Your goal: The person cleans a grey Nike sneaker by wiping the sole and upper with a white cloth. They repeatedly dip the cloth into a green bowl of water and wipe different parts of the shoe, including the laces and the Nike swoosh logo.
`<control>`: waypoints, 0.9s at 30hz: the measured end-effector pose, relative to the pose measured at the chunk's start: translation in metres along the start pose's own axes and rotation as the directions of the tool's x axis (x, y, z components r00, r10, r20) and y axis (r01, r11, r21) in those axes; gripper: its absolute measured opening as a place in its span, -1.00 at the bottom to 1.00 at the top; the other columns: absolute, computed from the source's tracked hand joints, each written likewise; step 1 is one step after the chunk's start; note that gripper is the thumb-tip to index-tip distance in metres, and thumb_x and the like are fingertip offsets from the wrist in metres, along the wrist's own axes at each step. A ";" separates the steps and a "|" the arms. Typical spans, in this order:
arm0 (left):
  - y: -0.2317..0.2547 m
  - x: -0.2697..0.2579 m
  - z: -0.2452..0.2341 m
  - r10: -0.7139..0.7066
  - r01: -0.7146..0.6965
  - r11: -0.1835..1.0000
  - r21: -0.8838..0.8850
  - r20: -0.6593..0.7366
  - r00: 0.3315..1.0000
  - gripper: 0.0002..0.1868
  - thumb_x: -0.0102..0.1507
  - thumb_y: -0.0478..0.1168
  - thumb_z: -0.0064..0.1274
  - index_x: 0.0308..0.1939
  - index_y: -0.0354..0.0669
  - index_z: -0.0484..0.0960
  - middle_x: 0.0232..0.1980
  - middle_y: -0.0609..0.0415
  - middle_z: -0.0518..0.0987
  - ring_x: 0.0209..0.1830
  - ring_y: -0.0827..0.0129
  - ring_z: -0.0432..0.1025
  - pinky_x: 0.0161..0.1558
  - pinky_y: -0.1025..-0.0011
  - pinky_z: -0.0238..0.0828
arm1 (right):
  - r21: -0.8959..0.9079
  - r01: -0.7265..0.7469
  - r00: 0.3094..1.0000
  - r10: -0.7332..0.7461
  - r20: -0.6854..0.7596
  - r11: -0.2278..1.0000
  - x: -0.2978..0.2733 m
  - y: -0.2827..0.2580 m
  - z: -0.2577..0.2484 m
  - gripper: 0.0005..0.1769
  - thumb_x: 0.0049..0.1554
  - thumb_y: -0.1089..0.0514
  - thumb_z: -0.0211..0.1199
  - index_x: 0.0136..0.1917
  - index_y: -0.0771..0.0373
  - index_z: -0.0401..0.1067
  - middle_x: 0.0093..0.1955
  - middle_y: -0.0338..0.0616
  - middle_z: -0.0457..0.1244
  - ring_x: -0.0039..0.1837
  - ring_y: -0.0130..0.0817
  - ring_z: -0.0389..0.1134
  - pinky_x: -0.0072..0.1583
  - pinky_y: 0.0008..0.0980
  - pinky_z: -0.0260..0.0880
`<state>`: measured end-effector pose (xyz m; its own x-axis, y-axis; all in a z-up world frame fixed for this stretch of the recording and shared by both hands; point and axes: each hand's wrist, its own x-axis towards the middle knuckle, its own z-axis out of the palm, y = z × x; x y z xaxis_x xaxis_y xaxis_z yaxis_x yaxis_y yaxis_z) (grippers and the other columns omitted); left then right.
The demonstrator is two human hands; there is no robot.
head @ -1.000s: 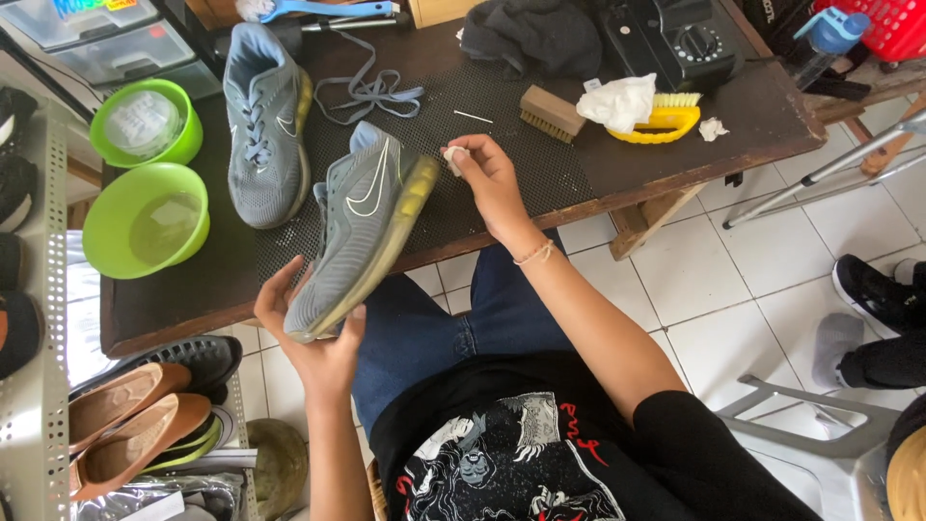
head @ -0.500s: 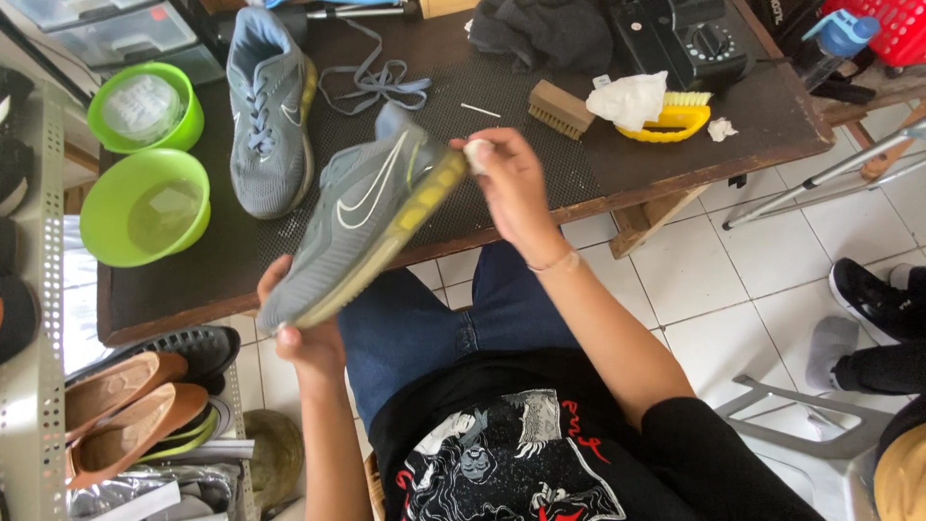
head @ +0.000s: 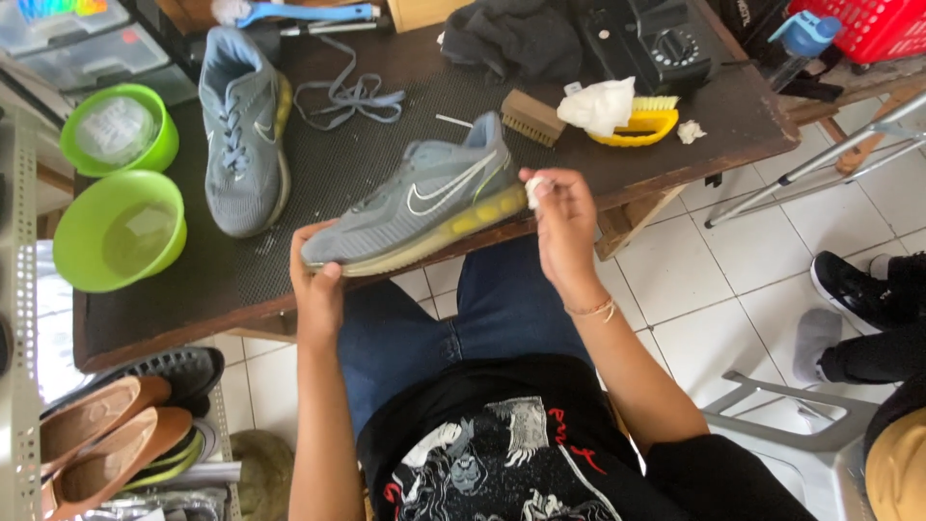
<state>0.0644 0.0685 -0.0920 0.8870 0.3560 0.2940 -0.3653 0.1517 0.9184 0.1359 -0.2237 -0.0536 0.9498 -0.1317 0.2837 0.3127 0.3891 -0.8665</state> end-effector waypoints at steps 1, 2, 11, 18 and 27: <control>0.003 0.006 -0.004 0.001 -0.001 1.000 0.000 0.002 1.000 -0.30 0.06 0.24 0.24 0.09 -0.05 0.38 0.18 0.02 0.48 0.09 0.40 0.42 0.12 0.35 0.48 | 0.001 0.002 1.000 -0.002 -0.001 1.000 -0.001 0.001 0.002 -0.87 0.31 0.35 0.08 0.09 0.22 0.39 0.11 -0.04 0.36 0.14 -0.40 0.40 0.12 -0.61 0.38; 0.007 0.011 -0.008 0.073 -0.079 0.987 0.137 0.045 0.996 -0.35 0.12 0.18 0.19 0.12 -0.11 0.42 0.16 -0.05 0.50 0.14 0.31 0.40 0.20 0.26 0.40 | -0.052 0.033 0.999 -0.033 -0.006 0.998 -0.002 0.002 0.004 -0.90 0.31 0.34 0.11 0.09 0.25 0.39 0.12 -0.05 0.36 0.14 -0.48 0.38 0.11 -0.63 0.35; 0.008 0.011 -0.015 0.223 -0.231 0.879 0.416 0.069 0.972 -0.54 0.27 0.02 0.08 0.10 -0.22 0.52 0.04 -0.14 0.58 0.11 0.12 0.47 0.23 0.10 0.32 | -0.237 0.147 0.988 -0.132 0.079 0.960 -0.012 -0.016 0.014 -0.91 0.30 0.34 0.16 0.09 0.30 0.41 0.11 -0.03 0.36 0.11 -0.51 0.35 0.14 -0.54 0.35; 0.003 0.010 -0.013 0.214 -0.188 0.881 0.434 -0.011 0.977 -0.59 0.32 0.06 0.02 0.04 -0.19 0.55 -0.01 -0.10 0.58 0.05 0.18 0.45 0.20 0.12 0.30 | -0.470 0.433 0.892 -0.291 0.345 0.769 -0.012 -0.033 0.014 -0.84 0.26 0.32 0.29 0.13 0.32 0.48 0.01 -0.09 0.33 0.11 -0.28 0.38 0.20 -0.30 0.39; 0.006 0.009 -0.007 0.237 -0.197 0.884 0.424 -0.041 0.971 -0.60 0.33 0.05 -0.01 0.01 -0.22 0.53 -0.02 -0.14 0.56 0.06 0.14 0.44 0.20 0.11 0.28 | -0.553 0.665 0.744 -0.378 0.552 0.501 -0.010 -0.026 0.026 -0.83 0.17 0.33 0.34 0.04 0.18 0.55 -0.04 -0.19 0.31 0.00 -0.14 0.33 0.08 -0.21 0.31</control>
<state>0.0683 0.0791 -0.0861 0.7630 0.4195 0.4918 -0.3782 -0.3272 0.8660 0.1187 -0.2090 -0.0231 0.5901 0.2583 0.7649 0.7866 -0.3973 -0.4727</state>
